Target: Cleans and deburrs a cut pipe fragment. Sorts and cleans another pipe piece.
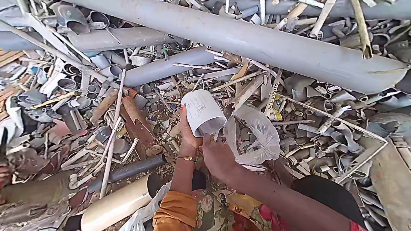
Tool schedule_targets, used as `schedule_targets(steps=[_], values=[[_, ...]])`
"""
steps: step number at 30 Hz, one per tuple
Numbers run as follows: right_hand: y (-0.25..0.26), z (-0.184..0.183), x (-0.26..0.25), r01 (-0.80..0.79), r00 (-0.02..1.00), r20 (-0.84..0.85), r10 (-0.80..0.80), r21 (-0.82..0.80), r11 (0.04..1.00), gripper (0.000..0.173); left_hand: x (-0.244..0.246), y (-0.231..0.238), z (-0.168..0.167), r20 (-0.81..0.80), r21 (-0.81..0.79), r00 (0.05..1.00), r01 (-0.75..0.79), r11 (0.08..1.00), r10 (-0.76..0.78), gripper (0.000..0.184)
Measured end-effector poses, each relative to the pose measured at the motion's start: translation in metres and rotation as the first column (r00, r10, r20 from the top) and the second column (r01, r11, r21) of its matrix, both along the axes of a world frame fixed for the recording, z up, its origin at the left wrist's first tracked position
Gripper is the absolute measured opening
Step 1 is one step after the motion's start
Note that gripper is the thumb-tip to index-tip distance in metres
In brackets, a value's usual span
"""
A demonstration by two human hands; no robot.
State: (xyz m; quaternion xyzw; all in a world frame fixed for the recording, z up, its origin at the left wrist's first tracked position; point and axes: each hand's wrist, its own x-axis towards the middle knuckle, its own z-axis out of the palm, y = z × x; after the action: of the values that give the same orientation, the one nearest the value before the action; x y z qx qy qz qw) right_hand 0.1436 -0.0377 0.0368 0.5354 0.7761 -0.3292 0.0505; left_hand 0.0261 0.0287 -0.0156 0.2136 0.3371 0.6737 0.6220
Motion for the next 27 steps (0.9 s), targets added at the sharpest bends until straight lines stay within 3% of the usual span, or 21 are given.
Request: schedule_targets(steps=[3, 5, 10, 13, 18, 22, 27], values=[[-0.015, -0.011, 0.000, 0.010, 0.997, -0.073, -0.006, 0.057, 0.998, 0.040, -0.007, 0.003, -0.002, -0.040, 0.103, 0.998, -0.036, 0.994, 0.040, 0.064], [0.002, -0.022, 0.003, 0.069, 0.993, -0.094, -0.065, 0.033, 0.997, 0.038, -0.011, 0.001, -0.005, 0.003, 0.076, 1.000, -0.026, 0.997, 0.026, 0.070], [-0.003, -0.012, -0.009, 0.041, 0.981, -0.192, -0.031, 0.047, 0.998, 0.035, -0.009, 0.005, -0.004, -0.197, 0.169, 0.973, -0.084, 0.982, 0.117, 0.058], [0.011, -0.021, -0.003, 0.027, 0.992, -0.126, -0.022, 0.040, 0.999, 0.038, -0.016, -0.001, -0.008, 0.004, 0.076, 1.000, 0.009, 0.997, -0.009, 0.071], [0.003, -0.007, -0.002, -0.054, 0.980, -0.190, 0.052, -0.007, 0.998, 0.035, -0.022, 0.003, -0.014, -0.177, 0.108, 0.981, -0.064, 0.992, 0.083, 0.067], [0.015, -0.016, 0.004, -0.031, 0.983, -0.180, 0.037, 0.036, 0.999, 0.033, -0.028, -0.002, -0.010, 0.021, 0.084, 0.997, -0.080, 0.993, 0.079, 0.078], [-0.019, -0.001, 0.010, -0.123, 0.977, -0.170, 0.128, 0.042, 0.992, 0.034, -0.024, 0.002, -0.005, -0.018, 0.220, 0.993, -0.108, 0.969, 0.115, 0.070]])
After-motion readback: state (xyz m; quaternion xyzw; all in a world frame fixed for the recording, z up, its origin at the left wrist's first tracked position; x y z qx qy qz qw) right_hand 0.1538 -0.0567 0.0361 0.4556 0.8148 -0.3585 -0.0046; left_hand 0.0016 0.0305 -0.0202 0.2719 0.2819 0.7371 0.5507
